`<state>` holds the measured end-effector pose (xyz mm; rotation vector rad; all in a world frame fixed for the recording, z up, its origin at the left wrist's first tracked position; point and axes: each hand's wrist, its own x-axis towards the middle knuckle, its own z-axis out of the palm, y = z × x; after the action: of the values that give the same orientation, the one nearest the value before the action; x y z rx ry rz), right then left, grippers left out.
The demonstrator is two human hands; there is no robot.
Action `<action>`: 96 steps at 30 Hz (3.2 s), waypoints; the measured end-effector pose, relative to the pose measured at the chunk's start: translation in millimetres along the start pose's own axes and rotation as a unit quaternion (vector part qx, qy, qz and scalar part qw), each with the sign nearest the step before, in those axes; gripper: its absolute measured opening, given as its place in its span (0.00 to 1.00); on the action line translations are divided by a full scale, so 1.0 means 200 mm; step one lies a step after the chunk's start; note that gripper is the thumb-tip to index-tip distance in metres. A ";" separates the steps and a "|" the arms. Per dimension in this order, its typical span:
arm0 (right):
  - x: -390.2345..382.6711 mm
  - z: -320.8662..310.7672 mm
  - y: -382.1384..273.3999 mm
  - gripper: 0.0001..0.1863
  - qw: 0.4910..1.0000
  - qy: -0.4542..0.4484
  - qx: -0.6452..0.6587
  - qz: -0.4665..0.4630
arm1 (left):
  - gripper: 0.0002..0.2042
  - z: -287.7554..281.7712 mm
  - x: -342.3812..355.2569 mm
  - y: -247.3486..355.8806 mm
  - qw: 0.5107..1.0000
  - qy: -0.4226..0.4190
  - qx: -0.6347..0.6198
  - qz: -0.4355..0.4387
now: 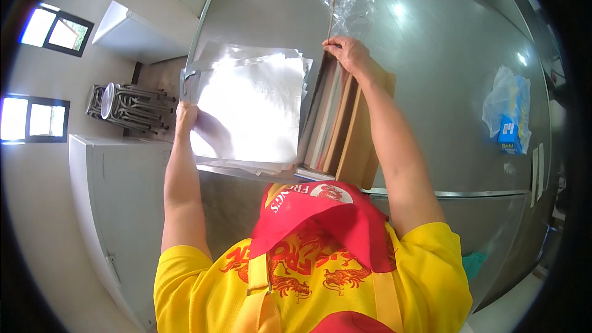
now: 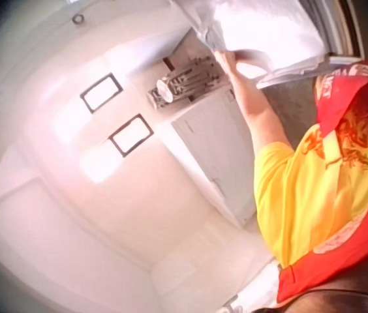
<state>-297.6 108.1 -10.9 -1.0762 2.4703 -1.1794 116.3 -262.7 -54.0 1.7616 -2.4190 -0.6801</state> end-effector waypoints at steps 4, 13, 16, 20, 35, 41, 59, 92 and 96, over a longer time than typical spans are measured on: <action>0.04 0.00 0.06 0.11 0.997 -0.052 0.031 0.041 | 0.12 0.03 -0.08 -0.03 0.994 0.104 0.041 -0.019; 0.00 -0.03 0.00 0.12 0.999 -0.027 0.011 0.013 | 0.15 0.21 -0.64 0.60 0.913 0.234 -0.060 0.329; -0.01 -0.02 0.03 0.11 0.999 -0.022 0.007 0.022 | 0.13 0.34 -1.15 1.11 0.891 0.043 -0.105 0.439; 0.00 -0.03 0.02 0.12 1.000 -0.020 0.014 0.013 | 0.13 0.42 -1.33 1.41 0.882 0.014 0.081 0.465; 0.00 -0.03 0.00 0.12 0.999 -0.020 0.034 0.028 | 0.11 0.21 -1.01 1.36 0.936 -0.011 -0.206 0.285; 0.00 -0.02 0.04 0.13 0.999 -0.002 0.041 -0.002 | 0.13 -0.57 -0.92 1.38 0.927 -0.056 -0.302 0.216; 0.00 -0.03 -0.01 0.11 0.999 -0.034 0.030 0.027 | 0.10 -0.45 0.05 0.30 0.990 0.026 -0.048 0.127; 0.01 0.01 0.03 0.11 0.999 0.014 0.026 -0.019 | 0.08 0.53 -1.12 1.43 0.955 -0.022 -0.125 0.270; -0.01 -0.02 0.03 0.11 0.999 0.001 0.034 -0.031 | 0.11 0.08 -0.99 1.36 0.941 0.007 -0.204 0.270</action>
<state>-301.3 114.5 -12.5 -1.1413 2.3955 -1.2741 -62.3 -9.2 77.5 0.8907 -2.3564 -0.9843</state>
